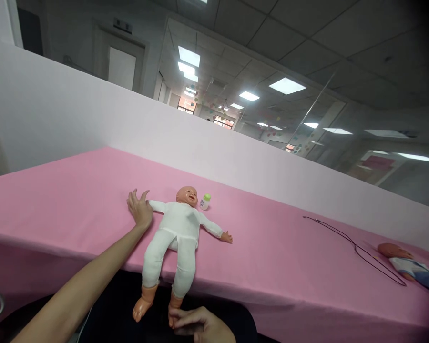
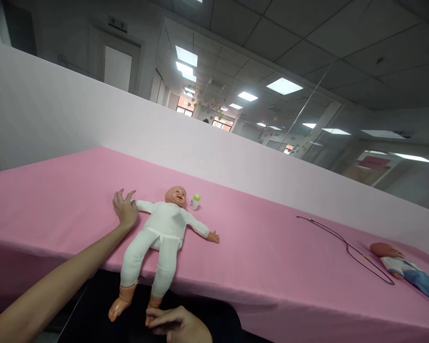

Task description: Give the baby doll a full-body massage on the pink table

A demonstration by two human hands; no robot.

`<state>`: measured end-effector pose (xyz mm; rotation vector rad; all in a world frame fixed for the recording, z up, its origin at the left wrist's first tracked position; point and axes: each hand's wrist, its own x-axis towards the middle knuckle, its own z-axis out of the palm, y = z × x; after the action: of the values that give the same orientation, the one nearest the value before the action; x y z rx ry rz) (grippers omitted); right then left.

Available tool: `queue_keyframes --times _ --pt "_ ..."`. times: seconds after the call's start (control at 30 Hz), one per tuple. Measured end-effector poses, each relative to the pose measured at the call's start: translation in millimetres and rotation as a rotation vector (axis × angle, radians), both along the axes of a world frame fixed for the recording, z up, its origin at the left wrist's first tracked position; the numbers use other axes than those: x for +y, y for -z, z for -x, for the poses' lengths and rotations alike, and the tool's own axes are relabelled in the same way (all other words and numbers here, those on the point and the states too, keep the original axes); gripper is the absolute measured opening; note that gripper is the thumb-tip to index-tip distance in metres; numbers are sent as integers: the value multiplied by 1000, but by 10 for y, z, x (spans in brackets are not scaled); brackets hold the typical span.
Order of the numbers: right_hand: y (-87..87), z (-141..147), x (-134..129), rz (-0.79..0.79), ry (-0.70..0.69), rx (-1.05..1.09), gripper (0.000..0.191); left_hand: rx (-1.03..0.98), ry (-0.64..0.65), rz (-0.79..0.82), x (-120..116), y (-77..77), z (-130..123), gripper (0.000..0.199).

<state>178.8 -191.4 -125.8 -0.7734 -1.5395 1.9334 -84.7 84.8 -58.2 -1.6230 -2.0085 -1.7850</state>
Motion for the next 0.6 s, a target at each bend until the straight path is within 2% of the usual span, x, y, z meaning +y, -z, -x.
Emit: queue_keyframes --times 0.07,0.13,0.2,0.27,0.4,0.5,0.6 --pt "-299 -32 -107 -15 0 -85 58 70 112 -119 -21 -9 -20 41" --pt "-548 -58 -217 -59 42 -138 54 139 317 -205 -44 -6 -59 39" --pt "-707 -78 -303 -120 145 -169 51 190 562 -214 -69 4 -105 37" --pt "-802 -96 -338 -176 258 -192 50 196 723 -163 -96 8 -138 36" --pt "-968 -136 -148 -245 369 -255 53 171 744 -66 -131 -16 -150 31" --pt "-1080 -180 225 -251 558 -306 50 204 732 -45 -128 -38 -142 30" --pt "-1108 -219 664 -216 735 -374 56 223 725 -42 -114 -40 -151 31"
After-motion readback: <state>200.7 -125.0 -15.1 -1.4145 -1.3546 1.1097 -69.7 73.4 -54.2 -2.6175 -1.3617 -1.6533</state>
